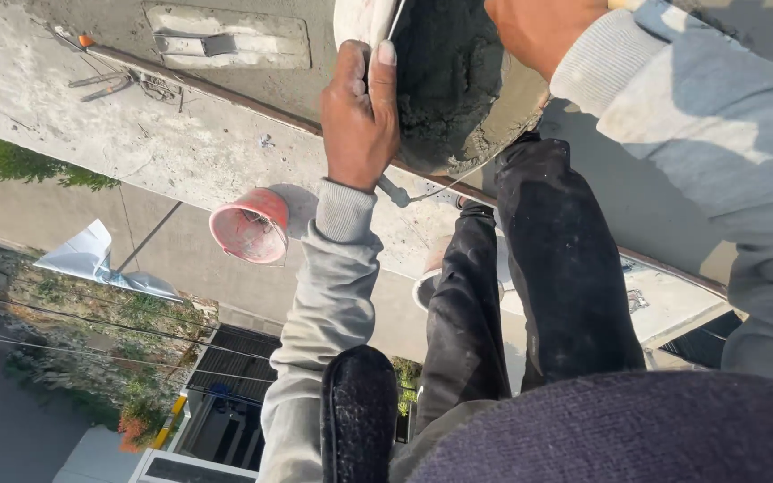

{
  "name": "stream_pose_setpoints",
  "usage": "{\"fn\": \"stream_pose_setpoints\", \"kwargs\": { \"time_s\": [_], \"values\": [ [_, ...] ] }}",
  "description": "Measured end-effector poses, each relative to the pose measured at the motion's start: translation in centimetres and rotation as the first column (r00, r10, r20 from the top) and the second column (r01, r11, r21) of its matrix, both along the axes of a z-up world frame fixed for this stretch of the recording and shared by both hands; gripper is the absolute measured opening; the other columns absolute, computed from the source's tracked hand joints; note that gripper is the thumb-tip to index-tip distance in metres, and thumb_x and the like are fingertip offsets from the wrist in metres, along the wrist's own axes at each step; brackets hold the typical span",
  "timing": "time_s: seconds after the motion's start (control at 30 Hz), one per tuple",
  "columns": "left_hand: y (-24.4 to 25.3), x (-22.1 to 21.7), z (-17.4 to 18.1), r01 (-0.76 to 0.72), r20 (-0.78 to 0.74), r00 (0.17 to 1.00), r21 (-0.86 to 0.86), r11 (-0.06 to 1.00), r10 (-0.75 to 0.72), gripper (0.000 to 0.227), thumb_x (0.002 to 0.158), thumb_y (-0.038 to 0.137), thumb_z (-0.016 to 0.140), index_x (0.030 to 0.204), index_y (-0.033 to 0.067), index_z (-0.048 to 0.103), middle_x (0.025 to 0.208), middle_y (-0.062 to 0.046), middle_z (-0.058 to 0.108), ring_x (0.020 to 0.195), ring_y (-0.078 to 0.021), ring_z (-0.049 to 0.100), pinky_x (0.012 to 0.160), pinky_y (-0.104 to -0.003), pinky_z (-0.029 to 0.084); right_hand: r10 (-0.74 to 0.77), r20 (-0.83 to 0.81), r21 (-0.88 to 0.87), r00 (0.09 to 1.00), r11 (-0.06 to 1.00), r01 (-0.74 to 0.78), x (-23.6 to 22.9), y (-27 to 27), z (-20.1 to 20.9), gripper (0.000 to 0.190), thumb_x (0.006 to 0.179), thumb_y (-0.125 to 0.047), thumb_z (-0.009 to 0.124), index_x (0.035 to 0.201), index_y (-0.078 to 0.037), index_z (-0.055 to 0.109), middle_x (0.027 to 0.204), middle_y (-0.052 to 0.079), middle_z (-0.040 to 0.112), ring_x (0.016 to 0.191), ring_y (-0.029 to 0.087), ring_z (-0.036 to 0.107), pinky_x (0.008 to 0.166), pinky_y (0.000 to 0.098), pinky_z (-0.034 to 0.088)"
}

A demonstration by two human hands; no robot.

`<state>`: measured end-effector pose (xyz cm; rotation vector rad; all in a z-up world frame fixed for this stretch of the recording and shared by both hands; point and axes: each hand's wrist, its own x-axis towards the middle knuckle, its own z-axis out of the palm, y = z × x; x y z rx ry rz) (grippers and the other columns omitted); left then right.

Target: The person applies plaster to a ledge using a trowel and smooths it with a float. The person also pours water from a bottle onto the surface and positions white foam blocks into the wet plaster.

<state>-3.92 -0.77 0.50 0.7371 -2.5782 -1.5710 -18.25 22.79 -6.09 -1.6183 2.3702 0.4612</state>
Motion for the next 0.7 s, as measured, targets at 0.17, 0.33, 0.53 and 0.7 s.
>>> {"fn": "stream_pose_setpoints", "kwargs": {
  "time_s": [0.17,0.33,0.53,0.7],
  "values": [
    [-0.4,0.8,-0.9,-0.049,-0.059,0.997,0.049,0.998,0.051,0.034,0.114,0.035,0.053,0.102,0.004,0.053,0.075,-0.013,0.056,0.066,-0.0205,0.054,0.064,-0.036,0.047,-0.047,0.363,0.196,0.931,0.98,-0.027,-1.1,-2.2,-1.7,0.033,0.102,-0.035,0.063,0.099,-0.004,0.073,0.084,0.015,0.071,0.082,0.034,0.071,0.076,0.0456,0.056],
    [-0.3,1.5,-1.3,-0.102,0.01,0.995,0.07,0.992,0.102,0.033,0.111,0.035,0.054,0.1,0.0037,0.055,0.07,-0.013,0.055,0.062,-0.0182,0.053,0.059,-0.036,0.046,-0.222,0.523,0.327,0.823,0.944,0.047,-1.0,-3.2,-0.2,0.041,0.102,-0.038,0.06,0.095,-0.001,0.076,0.081,0.019,0.074,0.081,0.04,0.073,0.079,0.0502,0.059],
    [-0.6,1.8,-1.4,-0.091,-0.034,0.995,0.086,0.992,0.094,0.034,0.112,0.035,0.052,0.105,0.0021,0.056,0.074,-0.01,0.058,0.066,-0.0134,0.053,0.061,-0.033,0.047,-0.418,0.708,0.302,0.569,0.908,0.291,2.4,-2.3,0.3,0.051,0.098,-0.045,0.061,0.127,-0.005,0.071,0.104,0.029,0.072,0.1,0.047,0.069,0.091,0.0521,0.055],
    [-1.4,1.9,-1.8,-0.092,0.039,0.995,0.112,0.989,0.088,0.036,0.113,0.036,0.05,0.1,0.0027,0.055,0.07,-0.002,0.052,0.067,-0.0096,0.046,0.059,-0.031,0.041,-0.459,0.836,0.282,0.301,0.829,0.483,4.9,0.5,0.7,0.057,0.096,-0.043,0.066,0.131,0.002,0.068,0.114,0.03,0.072,0.106,0.041,0.071,0.098,0.0455,0.054]
  ]
}}
